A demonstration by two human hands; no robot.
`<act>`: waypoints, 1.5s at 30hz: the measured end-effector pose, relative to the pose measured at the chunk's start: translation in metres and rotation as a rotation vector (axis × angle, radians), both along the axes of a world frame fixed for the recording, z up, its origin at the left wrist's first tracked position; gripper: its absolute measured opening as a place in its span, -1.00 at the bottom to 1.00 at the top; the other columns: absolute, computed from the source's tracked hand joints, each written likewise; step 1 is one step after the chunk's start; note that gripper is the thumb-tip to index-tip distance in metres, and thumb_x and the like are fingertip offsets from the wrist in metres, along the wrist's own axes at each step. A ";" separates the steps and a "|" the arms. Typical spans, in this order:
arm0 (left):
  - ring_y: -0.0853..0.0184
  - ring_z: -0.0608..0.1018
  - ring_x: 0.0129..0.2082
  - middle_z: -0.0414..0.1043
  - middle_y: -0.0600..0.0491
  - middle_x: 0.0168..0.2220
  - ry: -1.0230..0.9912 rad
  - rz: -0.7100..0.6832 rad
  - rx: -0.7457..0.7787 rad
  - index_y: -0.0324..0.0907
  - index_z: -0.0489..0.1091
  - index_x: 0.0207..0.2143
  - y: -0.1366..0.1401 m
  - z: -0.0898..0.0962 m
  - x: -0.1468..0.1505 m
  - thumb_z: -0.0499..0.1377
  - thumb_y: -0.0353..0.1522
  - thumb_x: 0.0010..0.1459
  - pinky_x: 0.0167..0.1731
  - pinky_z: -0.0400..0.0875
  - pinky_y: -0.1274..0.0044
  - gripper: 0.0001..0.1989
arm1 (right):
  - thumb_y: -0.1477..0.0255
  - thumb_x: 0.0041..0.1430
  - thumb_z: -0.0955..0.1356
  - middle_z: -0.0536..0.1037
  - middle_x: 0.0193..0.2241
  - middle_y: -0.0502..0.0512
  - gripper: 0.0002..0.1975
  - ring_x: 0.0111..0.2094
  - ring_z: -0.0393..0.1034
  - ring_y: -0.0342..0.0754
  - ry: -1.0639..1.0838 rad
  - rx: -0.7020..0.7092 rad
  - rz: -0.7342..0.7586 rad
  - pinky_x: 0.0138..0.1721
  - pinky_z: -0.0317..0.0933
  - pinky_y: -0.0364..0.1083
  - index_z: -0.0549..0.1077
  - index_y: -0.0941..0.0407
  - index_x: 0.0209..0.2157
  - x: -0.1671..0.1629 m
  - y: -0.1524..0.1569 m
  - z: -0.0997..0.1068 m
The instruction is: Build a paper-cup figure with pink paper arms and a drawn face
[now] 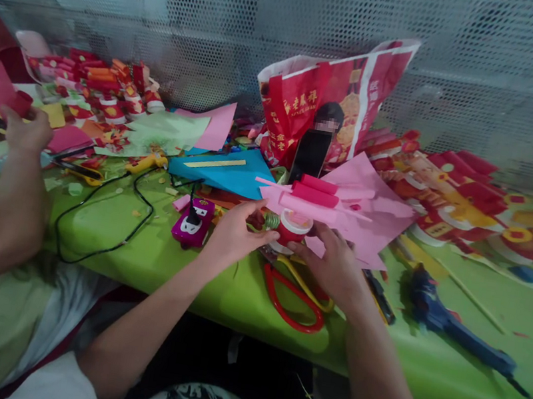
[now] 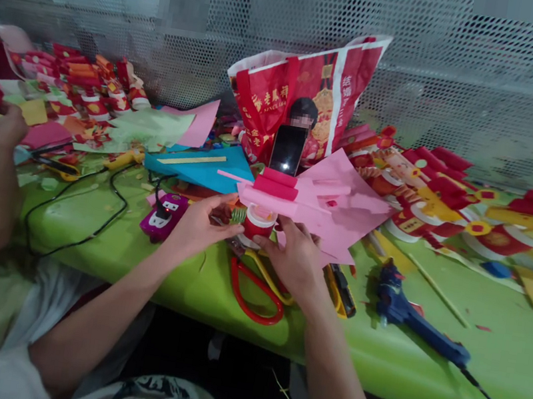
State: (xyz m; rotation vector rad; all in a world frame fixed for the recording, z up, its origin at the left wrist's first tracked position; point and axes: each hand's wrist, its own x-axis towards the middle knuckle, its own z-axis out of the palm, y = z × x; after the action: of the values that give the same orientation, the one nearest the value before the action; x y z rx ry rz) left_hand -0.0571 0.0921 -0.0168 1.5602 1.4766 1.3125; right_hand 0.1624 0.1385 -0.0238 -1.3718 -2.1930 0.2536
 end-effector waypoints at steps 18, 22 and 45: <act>0.34 0.48 -0.30 0.40 0.05 -0.30 -0.087 0.054 0.014 -0.16 0.41 0.19 -0.020 -0.003 0.000 0.41 -0.26 0.05 -0.34 0.44 0.54 -0.36 | 0.21 0.32 0.31 0.63 -0.02 0.14 -0.63 0.02 0.50 0.22 -0.126 0.115 -0.061 -0.06 0.22 0.17 0.53 0.00 0.07 0.052 -0.042 0.016; 0.38 0.47 -0.33 0.38 0.08 -0.31 -0.130 0.136 0.135 -0.12 0.42 0.14 -0.034 -0.009 0.007 0.33 -0.28 0.14 -0.34 0.43 0.58 -0.50 | 0.25 0.34 0.27 0.67 -0.18 0.06 -0.73 -0.12 0.53 0.11 -0.140 0.146 -0.096 -0.14 0.18 0.08 0.61 -0.01 -0.21 0.077 -0.058 0.023; 0.45 0.48 -0.45 0.54 -0.05 -0.12 0.068 -0.221 0.314 -0.14 0.52 -0.07 -0.073 -0.004 0.080 0.19 -0.35 0.32 -0.50 0.40 0.59 -0.82 | 0.43 0.26 0.34 0.59 -0.14 0.17 -0.79 -0.10 0.42 0.11 -0.515 0.105 -0.032 -0.15 0.07 0.03 0.56 0.04 -0.10 0.069 -0.047 0.021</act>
State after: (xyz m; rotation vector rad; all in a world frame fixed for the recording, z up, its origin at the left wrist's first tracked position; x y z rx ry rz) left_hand 0.0230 0.0190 -0.0207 1.9240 1.1352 1.4199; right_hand 0.2310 0.0917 -0.0031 -1.5380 -2.5425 -0.2549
